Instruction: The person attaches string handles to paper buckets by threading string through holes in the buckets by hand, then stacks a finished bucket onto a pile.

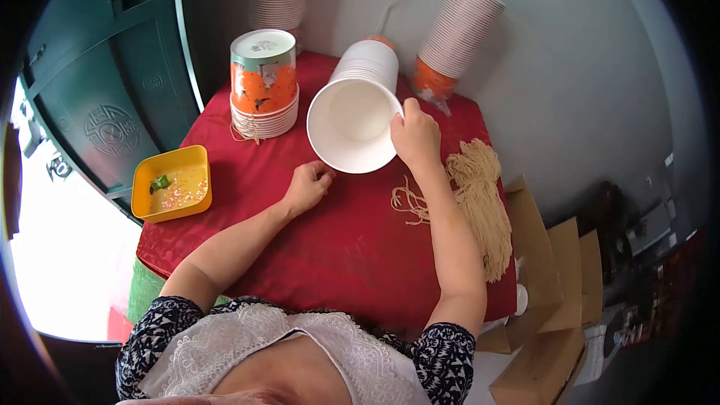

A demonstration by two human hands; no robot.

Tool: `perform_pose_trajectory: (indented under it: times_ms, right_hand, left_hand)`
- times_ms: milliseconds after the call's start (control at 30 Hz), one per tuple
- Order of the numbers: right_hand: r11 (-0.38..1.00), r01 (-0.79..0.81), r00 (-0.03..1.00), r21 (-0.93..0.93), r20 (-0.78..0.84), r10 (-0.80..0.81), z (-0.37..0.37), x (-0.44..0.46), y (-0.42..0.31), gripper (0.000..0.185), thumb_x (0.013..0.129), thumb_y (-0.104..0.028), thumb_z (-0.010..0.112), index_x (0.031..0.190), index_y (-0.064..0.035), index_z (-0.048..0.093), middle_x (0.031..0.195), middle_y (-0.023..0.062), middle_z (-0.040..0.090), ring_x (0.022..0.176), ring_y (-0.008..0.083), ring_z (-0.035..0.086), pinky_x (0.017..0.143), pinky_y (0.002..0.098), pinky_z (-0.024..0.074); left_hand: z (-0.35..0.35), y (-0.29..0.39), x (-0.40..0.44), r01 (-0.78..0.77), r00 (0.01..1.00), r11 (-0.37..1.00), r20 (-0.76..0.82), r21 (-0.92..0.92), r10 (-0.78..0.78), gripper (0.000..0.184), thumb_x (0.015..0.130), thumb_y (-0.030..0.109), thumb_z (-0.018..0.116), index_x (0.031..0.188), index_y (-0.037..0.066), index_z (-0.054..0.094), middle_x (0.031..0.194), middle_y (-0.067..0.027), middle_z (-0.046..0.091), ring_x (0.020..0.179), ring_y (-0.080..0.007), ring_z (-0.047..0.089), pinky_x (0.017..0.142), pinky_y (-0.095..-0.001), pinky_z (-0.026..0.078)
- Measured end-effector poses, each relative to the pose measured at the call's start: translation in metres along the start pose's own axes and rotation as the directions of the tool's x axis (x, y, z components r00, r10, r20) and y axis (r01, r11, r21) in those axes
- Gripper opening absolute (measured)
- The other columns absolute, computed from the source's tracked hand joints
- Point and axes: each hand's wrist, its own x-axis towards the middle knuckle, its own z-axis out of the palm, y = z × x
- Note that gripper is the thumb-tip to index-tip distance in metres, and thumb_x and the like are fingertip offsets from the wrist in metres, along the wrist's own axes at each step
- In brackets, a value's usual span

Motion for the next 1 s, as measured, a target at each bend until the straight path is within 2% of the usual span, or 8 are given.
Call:
perform_pose_trajectory:
  times_ms: [100, 233, 400, 500, 700, 833, 967, 1000]
  right_hand:
    - [0.887, -0.268, 0.961, 0.377, 0.049, 0.271, 0.000, -0.029, 0.019, 0.015, 0.085, -0.011, 0.052, 0.085, 0.0029, 0.058, 0.080, 0.0250, 0.066, 0.068, 0.0395, 0.066, 0.060, 0.0506, 0.0541]
    - [0.358, -0.523, 0.817, 0.774, 0.334, 0.470, -0.008, -0.070, 0.021, 0.026, 0.087, -0.009, 0.047, 0.097, 0.0111, 0.060, 0.081, 0.0170, 0.066, 0.061, 0.0234, 0.066, 0.043, 0.0319, 0.0556]
    - [-0.049, -0.619, 0.702, 0.784, 0.580, 0.413, -0.006, -0.105, 0.027, 0.029, 0.091, -0.011, 0.045, 0.102, 0.0130, 0.056, 0.081, 0.0182, 0.065, 0.057, 0.0244, 0.065, 0.042, 0.0294, 0.0555]
    - [-0.152, -0.615, 0.682, 0.774, 0.618, 0.391, 0.001, -0.117, 0.023, 0.028, 0.093, -0.013, 0.045, 0.102, 0.0114, 0.056, 0.079, 0.0173, 0.064, 0.058, 0.0244, 0.065, 0.044, 0.0304, 0.0562]
    - [-0.286, -0.606, 0.665, 0.742, 0.670, 0.330, 0.042, -0.134, 0.025, 0.025, 0.094, -0.013, 0.046, 0.103, 0.0087, 0.055, 0.081, 0.0168, 0.064, 0.059, 0.0243, 0.065, 0.046, 0.0320, 0.0575]
    - [-0.018, -0.730, 0.659, 0.683, 0.711, 0.246, 0.044, -0.139, 0.008, 0.033, 0.099, -0.021, 0.043, 0.101, 0.0067, 0.061, 0.082, 0.0175, 0.067, 0.057, 0.0218, 0.063, 0.045, 0.0294, 0.0525]
    - [0.670, -0.674, 0.681, 0.311, 0.613, 0.400, 0.018, -0.139, -0.018, 0.051, 0.105, -0.038, 0.038, 0.093, 0.0047, 0.063, 0.075, 0.0139, 0.068, 0.055, 0.0204, 0.064, 0.047, 0.0336, 0.0512]
    - [0.851, -0.451, 0.843, 0.269, 0.442, 0.307, 0.035, -0.149, -0.001, 0.046, 0.104, -0.036, 0.045, 0.089, 0.0030, 0.063, 0.073, 0.0112, 0.067, 0.057, 0.0209, 0.063, 0.055, 0.0362, 0.0506]
  left_hand:
    - [0.003, -0.012, 0.004, -0.016, 1.000, 0.999, 0.002, -0.027, 0.016, 0.015, 0.092, 0.006, 0.058, 0.093, -0.006, 0.067, 0.071, -0.0069, 0.065, 0.060, -0.0117, 0.061, 0.056, -0.0283, 0.051]
    - [0.004, -0.010, 0.004, 0.012, 1.000, 0.998, -0.001, -0.062, -0.012, 0.016, 0.093, 0.007, 0.058, 0.088, -0.005, 0.067, 0.070, -0.0055, 0.064, 0.057, -0.0112, 0.060, 0.053, -0.0278, 0.050]
    - [-0.006, 0.015, 0.000, 0.197, 0.980, 0.975, 0.058, -0.106, -0.192, 0.030, 0.098, 0.019, 0.051, 0.088, -0.005, 0.066, 0.067, -0.0083, 0.063, 0.058, -0.0140, 0.062, 0.050, -0.0305, 0.048]
    - [-0.009, 0.016, 0.003, 0.152, 0.985, 0.855, 0.000, -0.495, -0.175, 0.039, 0.102, 0.029, 0.044, 0.093, -0.002, 0.064, 0.075, -0.0100, 0.065, 0.055, -0.0151, 0.059, 0.042, -0.0268, 0.044]
    - [-0.035, 0.031, -0.007, -0.078, 0.997, 0.834, -0.063, -0.546, 0.052, 0.035, 0.103, 0.035, 0.053, 0.097, 0.001, 0.060, 0.088, -0.0014, 0.060, 0.081, -0.0085, 0.053, 0.072, -0.0248, 0.043]
    - [-0.046, 0.029, -0.019, -0.125, 0.990, 0.832, -0.123, -0.540, 0.069, 0.024, 0.099, 0.025, 0.063, 0.095, 0.003, 0.055, 0.086, 0.0033, 0.055, 0.080, -0.0054, 0.047, 0.072, -0.0233, 0.041]
    - [-0.060, 0.035, -0.024, -0.169, 0.978, 0.821, -0.196, -0.545, 0.071, 0.020, 0.101, 0.021, 0.061, 0.096, 0.003, 0.054, 0.088, 0.0033, 0.054, 0.079, -0.0047, 0.046, 0.070, -0.0227, 0.041]
    - [-0.063, 0.034, -0.023, -0.167, 0.977, 0.833, -0.200, -0.528, 0.070, 0.020, 0.101, 0.021, 0.060, 0.097, 0.003, 0.053, 0.088, 0.0031, 0.054, 0.079, -0.0047, 0.047, 0.070, -0.0225, 0.042]
